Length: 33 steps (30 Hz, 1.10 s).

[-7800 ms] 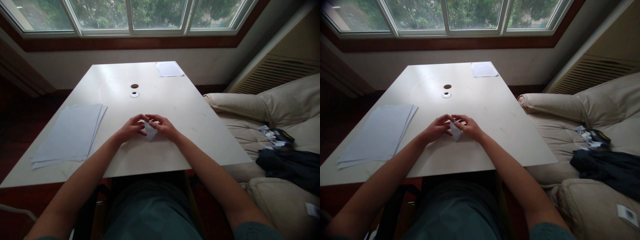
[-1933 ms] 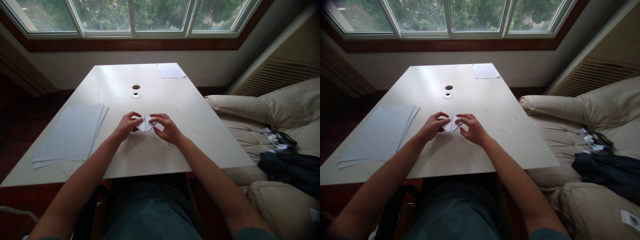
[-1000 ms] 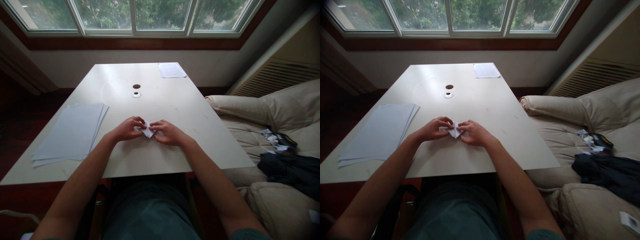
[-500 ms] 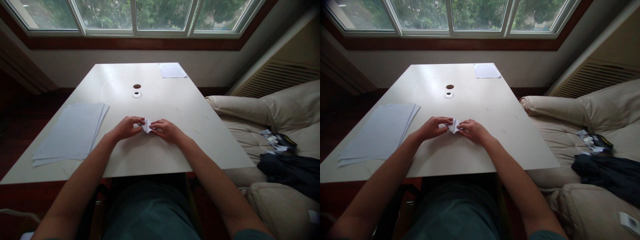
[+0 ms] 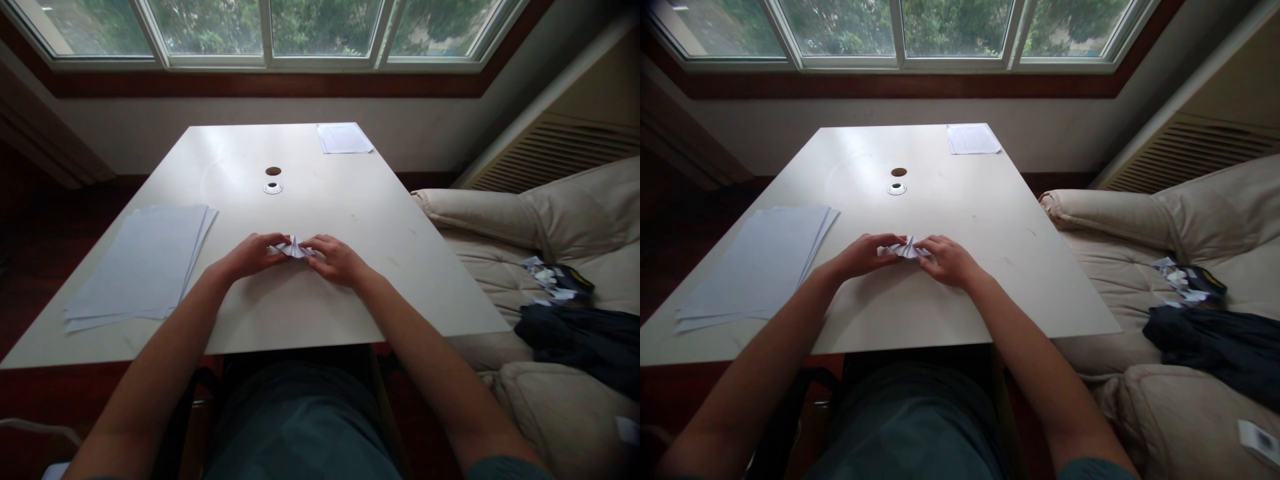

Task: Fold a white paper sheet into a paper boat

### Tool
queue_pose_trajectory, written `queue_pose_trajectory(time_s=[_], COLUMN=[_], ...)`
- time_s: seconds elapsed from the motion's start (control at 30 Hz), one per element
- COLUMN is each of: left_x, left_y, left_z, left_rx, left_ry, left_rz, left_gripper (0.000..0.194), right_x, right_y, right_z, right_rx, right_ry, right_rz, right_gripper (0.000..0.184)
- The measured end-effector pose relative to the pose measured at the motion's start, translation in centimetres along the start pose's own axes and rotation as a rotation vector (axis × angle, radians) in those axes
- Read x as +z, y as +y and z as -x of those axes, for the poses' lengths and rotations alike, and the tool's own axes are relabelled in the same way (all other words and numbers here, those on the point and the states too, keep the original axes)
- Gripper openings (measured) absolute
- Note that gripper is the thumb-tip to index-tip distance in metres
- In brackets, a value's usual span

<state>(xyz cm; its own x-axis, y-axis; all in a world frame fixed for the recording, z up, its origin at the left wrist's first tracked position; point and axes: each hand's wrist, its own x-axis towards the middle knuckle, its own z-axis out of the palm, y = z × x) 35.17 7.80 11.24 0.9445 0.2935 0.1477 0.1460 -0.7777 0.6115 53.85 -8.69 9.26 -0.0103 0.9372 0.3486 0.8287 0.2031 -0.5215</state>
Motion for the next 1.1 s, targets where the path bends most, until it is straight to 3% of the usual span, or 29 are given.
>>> queue_pose_trajectory(time_s=[0.23,0.37,0.5,0.67,0.83,1.1], left_x=[0.1,0.9,1.9,2.4,2.2,1.4], left_y=[0.9,0.9,0.2,-0.5,-0.6,0.1], left_z=[-0.3,-0.5,-0.8,-1.0,-0.6,-0.2], left_rx=[-0.069,-0.145,-0.207,-0.089,-0.010,-0.034], left_ry=[0.150,0.123,0.079,0.149,0.097,0.038], left_rz=[0.041,0.192,0.179,-0.026,-0.129,-0.045], left_gripper=[0.041,0.044,0.041,0.041,0.048,0.053], right_x=[0.6,1.3,1.6,1.8,2.0,1.9], right_y=[-0.2,0.0,0.2,0.5,0.6,0.6], right_z=[-0.3,-0.5,-0.5,-0.6,-0.6,-0.5], right_rx=[0.129,0.222,0.266,0.223,0.185,0.181], right_ry=[0.168,0.219,0.191,0.147,0.155,0.154], right_rz=[-0.293,-0.394,-0.265,-0.137,-0.052,-0.073], right_gripper=[0.026,0.034,0.033,0.025,0.023,0.026])
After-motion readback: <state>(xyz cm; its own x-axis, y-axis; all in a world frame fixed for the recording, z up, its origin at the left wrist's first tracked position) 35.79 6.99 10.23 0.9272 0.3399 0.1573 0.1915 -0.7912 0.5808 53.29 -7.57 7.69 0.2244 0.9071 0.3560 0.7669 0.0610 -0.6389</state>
